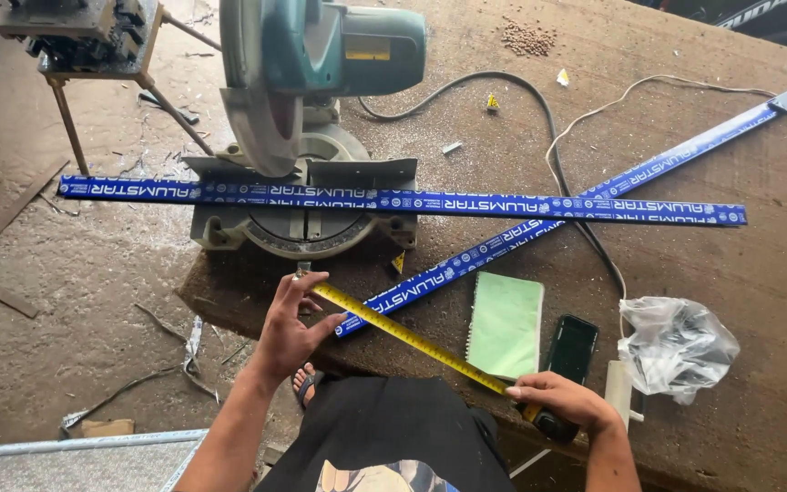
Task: Measuring a blue profile with a tape measure and cutting it to size using a miter saw on a workbench.
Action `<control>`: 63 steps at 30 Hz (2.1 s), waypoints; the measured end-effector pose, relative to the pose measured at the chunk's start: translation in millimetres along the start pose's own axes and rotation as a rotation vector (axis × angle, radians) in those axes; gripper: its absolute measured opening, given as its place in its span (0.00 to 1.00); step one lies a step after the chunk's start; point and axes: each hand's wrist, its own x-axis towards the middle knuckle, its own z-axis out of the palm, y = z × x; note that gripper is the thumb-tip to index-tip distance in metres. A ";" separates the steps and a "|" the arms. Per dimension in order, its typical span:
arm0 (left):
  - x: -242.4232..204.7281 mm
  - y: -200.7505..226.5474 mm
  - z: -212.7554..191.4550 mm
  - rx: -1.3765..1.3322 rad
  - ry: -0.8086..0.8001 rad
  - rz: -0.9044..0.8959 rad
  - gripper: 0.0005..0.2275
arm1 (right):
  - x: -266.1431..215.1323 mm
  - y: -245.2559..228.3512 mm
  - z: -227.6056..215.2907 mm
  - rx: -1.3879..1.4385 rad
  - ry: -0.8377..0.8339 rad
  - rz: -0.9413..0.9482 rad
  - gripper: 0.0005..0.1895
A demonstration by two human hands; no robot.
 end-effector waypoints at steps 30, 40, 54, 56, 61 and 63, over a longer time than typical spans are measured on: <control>2.1 -24.3 3.4 0.064 0.052 0.073 0.28 | 3.8 9.8 14.2 0.138 0.073 0.128 0.16; 5.2 -22.3 2.6 0.079 0.048 0.051 0.28 | 10.6 15.5 22.7 0.298 0.074 0.175 0.15; 9.1 -25.1 2.8 0.089 0.057 0.022 0.27 | 15.9 14.6 21.2 0.326 0.049 0.207 0.16; 8.4 -25.3 3.9 0.087 0.053 0.013 0.27 | 17.5 19.5 19.7 0.344 0.045 0.203 0.15; 9.2 -22.7 4.4 0.089 0.053 -0.011 0.28 | 11.8 19.5 15.0 0.224 0.023 0.177 0.16; 10.3 -23.0 3.3 0.098 0.058 -0.010 0.28 | 2.3 9.8 14.9 0.150 -0.052 0.200 0.25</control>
